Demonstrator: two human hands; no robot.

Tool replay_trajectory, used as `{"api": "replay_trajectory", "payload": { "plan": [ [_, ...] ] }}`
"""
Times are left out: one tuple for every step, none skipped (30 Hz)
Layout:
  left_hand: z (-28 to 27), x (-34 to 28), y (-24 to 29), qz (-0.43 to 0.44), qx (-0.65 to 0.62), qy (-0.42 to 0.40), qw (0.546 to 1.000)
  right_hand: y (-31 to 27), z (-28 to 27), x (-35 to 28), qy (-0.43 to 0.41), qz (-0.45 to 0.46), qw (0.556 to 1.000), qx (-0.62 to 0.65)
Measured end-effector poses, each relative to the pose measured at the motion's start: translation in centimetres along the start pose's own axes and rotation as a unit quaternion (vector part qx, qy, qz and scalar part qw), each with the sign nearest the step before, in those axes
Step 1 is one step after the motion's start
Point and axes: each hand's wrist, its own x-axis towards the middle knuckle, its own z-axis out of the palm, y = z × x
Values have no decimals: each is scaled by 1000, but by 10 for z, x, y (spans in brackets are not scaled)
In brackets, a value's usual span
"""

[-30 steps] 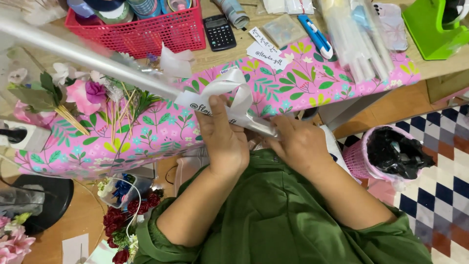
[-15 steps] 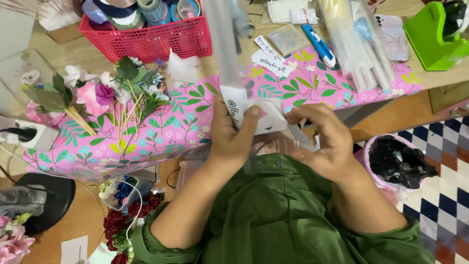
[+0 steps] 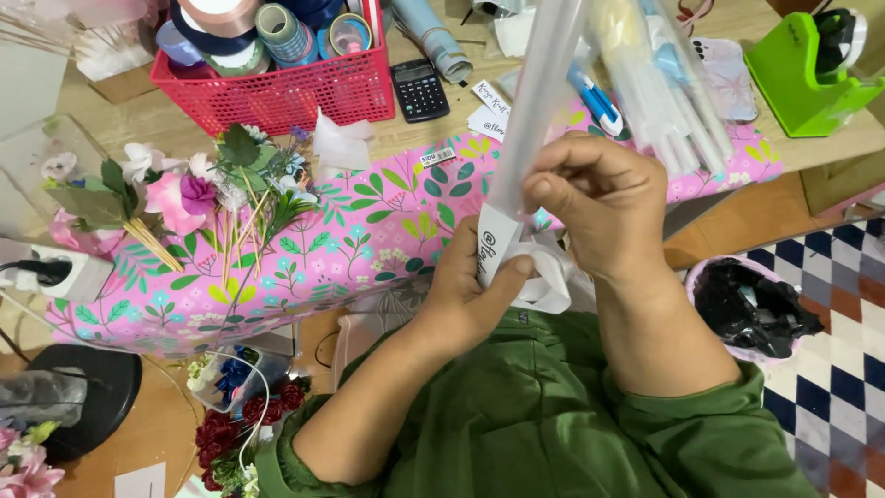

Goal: The person wraps a bouquet of artificial flowers in clear plastic wrap, securing it with a white ribbon. They then place a small paper tag on the wrapped bouquet and set it aside on the table.

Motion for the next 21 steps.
{"api": "replay_trajectory", "payload": {
  "plan": [
    [-3,1,-4,41,-46,-17,998,8,0,1,-1,-16,998,66],
    [-6,3,-8,81,-92,-35,992,15,0,1,-2,-31,991,131],
    [-6,2,-9,80,-93,-34,992,23,-2,3,-3,-30,991,131],
    [-5,2,-9,70,-114,-43,990,31,-4,6,-4,-34,989,144],
    [-4,1,-9,59,-136,-51,988,38,-5,8,-5,-39,987,158],
    [-3,1,-9,59,-137,-51,988,35,-4,7,-6,-38,987,157],
    [-2,1,-9,55,-129,-52,989,33,-3,6,-5,-35,987,155],
    [-2,2,-9,52,-122,-53,990,30,-1,6,-4,-32,988,154],
    [-2,3,-8,53,-122,-52,990,31,-2,6,-5,-32,988,153],
    [-2,2,-7,53,-110,-52,991,32,-4,4,3,-22,988,154],
    [-1,2,-6,53,-99,-51,992,33,-6,3,12,-12,988,154],
    [-1,2,-8,52,-99,-52,992,33,-7,2,13,-12,988,154],
    [-1,2,-10,47,-96,-56,993,34,-8,2,8,-8,989,145],
    [-1,2,-11,43,-92,-61,993,34,-10,2,4,-5,991,137],
    [-2,2,-11,43,-91,-63,993,34,-10,0,5,-6,991,136],
    [-2,3,-12,31,-87,-61,994,34,-12,-2,8,-5,993,120],
    [-1,5,-12,19,-82,-59,995,34,-15,-4,11,-4,994,105],
    [-3,8,-11,18,-86,-72,993,26,-17,-5,21,-5,995,96],
    [-4,11,-11,11,-76,-57,995,19,-19,-6,6,-12,996,87],
    [-3,15,-11,2,-68,-45,997,11,-22,-8,-7,-17,997,75],
    [-3,17,-11,0,-73,-62,995,13,-40,-8,6,-16,998,63]
  ]
}}
